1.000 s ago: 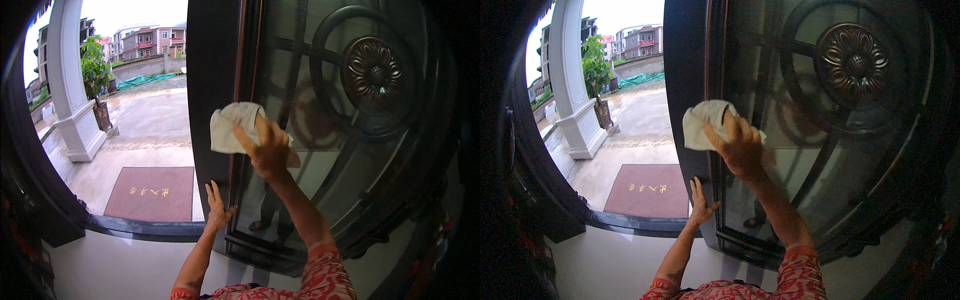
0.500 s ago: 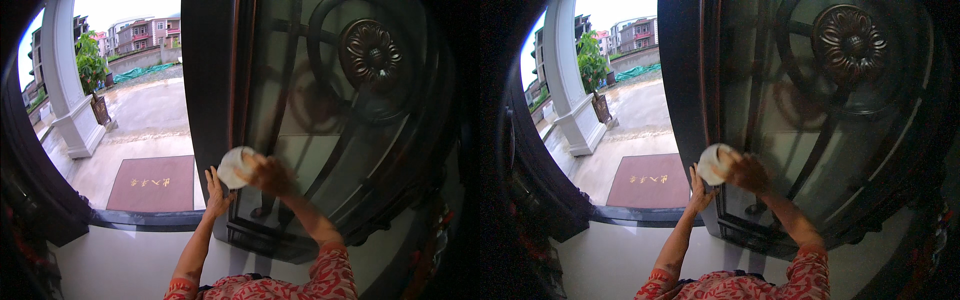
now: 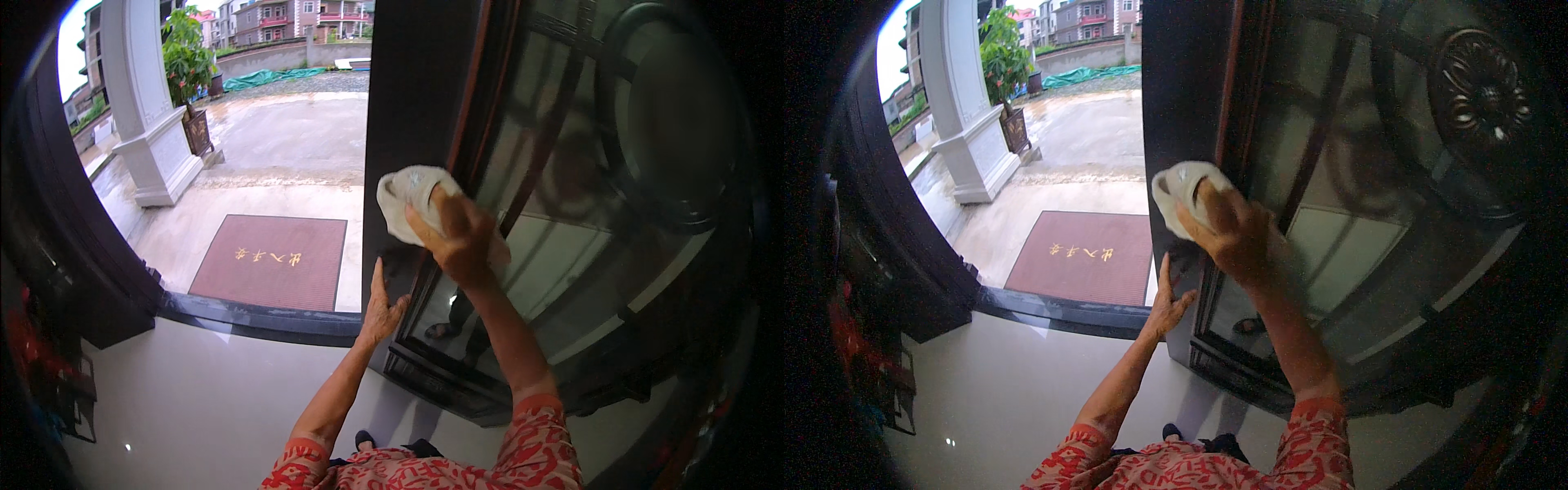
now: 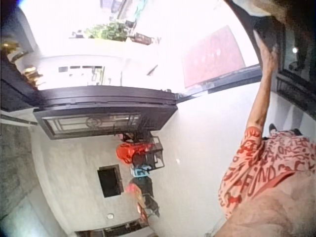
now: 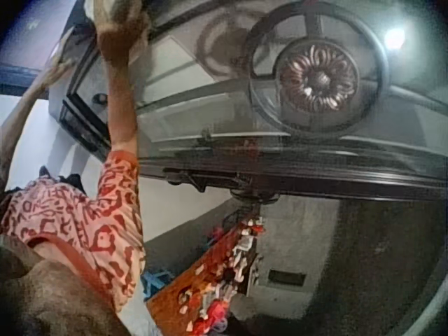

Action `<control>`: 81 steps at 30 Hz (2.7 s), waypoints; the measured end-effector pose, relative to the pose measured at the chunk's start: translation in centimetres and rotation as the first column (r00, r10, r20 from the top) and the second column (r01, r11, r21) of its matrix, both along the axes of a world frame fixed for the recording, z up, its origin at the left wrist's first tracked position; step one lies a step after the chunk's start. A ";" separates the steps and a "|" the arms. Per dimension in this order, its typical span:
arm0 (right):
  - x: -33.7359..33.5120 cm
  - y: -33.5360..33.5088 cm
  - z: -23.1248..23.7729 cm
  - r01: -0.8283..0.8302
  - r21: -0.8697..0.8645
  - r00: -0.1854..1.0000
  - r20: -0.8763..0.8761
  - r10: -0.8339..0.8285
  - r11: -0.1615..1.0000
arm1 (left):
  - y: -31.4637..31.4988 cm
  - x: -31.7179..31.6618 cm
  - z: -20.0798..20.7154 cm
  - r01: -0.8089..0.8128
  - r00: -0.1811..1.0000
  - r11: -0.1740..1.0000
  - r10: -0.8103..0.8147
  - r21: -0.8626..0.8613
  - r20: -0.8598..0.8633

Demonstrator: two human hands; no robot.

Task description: The person cleans the glass and frame of a large, dark-colored entry door using a white cloth. They wipe the glass panels, the decorative metalwork, and the door handle in a systematic manner, moving from the top to the bottom of the door.

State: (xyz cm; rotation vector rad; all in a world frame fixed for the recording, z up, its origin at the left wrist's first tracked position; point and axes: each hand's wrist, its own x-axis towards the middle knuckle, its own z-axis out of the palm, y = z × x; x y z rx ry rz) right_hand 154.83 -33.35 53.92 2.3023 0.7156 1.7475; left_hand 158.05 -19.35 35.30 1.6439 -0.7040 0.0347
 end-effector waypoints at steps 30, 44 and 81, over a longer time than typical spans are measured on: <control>-2.3 1.7 1.1 0.393 0.045 0.914 0.089 -0.396 0.918 | 9.8 -8.9 -5.1 -0.194 0.891 0.981 0.179 0.007 -0.416; 4.0 5.7 -4.7 0.379 -0.126 0.925 0.063 -0.374 0.917 | 13.7 -7.0 -4.2 -0.036 0.836 0.999 0.028 -0.004 -0.548; 7.6 7.8 -3.0 0.499 -0.221 0.866 0.087 -0.493 0.838 | 18.0 0.1 -7.1 -0.087 0.818 0.992 0.022 -0.086 -0.574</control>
